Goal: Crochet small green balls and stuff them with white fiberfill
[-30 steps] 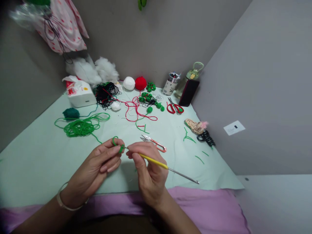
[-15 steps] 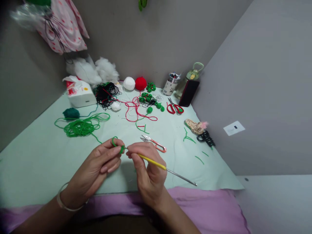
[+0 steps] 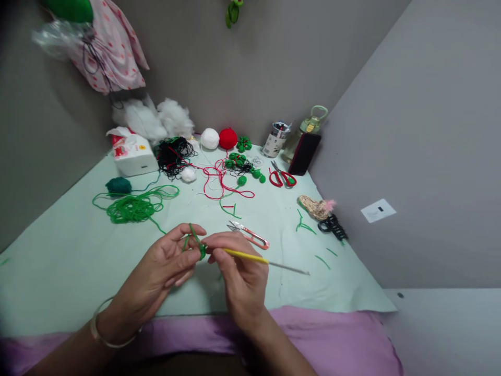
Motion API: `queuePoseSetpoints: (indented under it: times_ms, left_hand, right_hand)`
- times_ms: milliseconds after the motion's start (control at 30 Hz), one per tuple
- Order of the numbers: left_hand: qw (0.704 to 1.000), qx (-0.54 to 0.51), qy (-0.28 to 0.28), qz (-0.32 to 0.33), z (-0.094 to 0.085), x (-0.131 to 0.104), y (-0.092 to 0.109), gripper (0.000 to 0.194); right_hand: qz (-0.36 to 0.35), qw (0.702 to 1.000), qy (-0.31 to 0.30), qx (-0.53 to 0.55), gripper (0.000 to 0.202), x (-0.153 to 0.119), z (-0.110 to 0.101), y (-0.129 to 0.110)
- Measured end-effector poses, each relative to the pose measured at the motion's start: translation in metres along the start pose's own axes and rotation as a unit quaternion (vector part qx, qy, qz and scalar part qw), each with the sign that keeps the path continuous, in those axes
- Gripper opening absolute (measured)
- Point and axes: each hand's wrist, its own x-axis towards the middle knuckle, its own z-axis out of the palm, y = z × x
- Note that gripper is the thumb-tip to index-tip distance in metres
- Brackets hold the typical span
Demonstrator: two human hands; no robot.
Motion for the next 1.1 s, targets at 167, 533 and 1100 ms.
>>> queuePoseSetpoints:
  times_ms: [167,533,1100]
  left_hand:
    - [1.0,0.012,-0.005,0.004,-0.003,-0.003,0.004,0.031]
    - [0.998,-0.017,0.045,0.027,0.001,-0.012,0.002,0.044]
    - [0.998,-0.004,0.028,0.057,-0.012,-0.032,0.014,0.031]
  right_hand:
    - [0.094,0.989,-0.009,0.117,0.019,0.003,0.001,-0.001]
    - [-0.248,0.9,-0.1,-0.345,0.039,-0.012,0.002,-0.006]
    - [0.01,1.0,0.001,0.002,0.022,-0.005,0.036,-0.014]
